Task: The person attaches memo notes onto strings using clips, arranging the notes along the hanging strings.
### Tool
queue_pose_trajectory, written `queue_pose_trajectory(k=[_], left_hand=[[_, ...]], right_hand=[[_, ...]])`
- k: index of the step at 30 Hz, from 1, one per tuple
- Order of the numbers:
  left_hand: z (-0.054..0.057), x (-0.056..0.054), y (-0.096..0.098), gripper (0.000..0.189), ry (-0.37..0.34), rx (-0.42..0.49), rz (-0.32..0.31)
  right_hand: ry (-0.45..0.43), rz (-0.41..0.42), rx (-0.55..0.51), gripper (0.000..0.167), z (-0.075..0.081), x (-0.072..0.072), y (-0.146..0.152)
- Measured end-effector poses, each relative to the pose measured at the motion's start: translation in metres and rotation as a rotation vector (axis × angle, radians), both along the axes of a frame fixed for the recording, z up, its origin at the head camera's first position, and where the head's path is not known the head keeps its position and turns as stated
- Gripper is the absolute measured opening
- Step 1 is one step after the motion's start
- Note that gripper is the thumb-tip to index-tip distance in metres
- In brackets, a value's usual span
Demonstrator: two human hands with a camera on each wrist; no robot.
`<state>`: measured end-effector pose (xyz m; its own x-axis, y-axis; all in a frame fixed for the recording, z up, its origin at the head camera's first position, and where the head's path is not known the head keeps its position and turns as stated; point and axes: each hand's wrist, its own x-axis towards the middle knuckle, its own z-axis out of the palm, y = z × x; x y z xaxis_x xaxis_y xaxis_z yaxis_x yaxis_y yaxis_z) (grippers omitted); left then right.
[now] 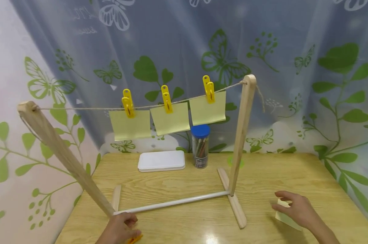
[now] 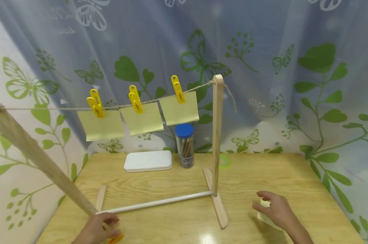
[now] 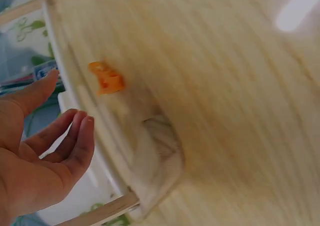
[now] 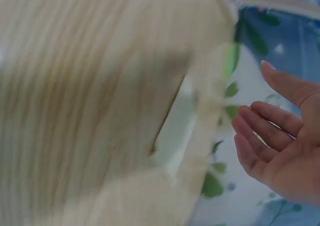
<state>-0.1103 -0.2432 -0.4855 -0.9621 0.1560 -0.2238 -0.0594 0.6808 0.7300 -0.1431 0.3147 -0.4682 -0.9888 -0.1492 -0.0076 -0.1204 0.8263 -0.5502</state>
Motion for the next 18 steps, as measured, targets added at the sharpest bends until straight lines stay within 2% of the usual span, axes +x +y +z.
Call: queue_pose_trajectory(k=[2, 5, 9, 11, 18], left_hand=[[-0.005, 0.001, 0.000, 0.050, -0.030, -0.007, 0.013], [-0.013, 0.002, -0.001, 0.047, -0.035, -0.001, -0.029], [-0.022, 0.002, -0.004, 0.039, 0.083, -0.036, -0.174], [-0.025, 0.002, -0.004, 0.036, 0.124, -0.051, -0.214], [-0.028, 0.005, 0.000, 0.030, 0.149, -0.039, -0.204]], right_hand=[[-0.025, -0.001, 0.034, 0.053, -0.004, -0.002, 0.011], [-0.061, -0.007, 0.080, 0.059, -0.011, -0.007, 0.027], [-0.117, -0.008, 0.099, 0.067, -0.022, -0.008, 0.045], [-0.143, -0.005, 0.094, 0.069, -0.026, -0.009, 0.051], [-0.126, -0.022, 0.131, 0.065, -0.033, -0.013, 0.062]])
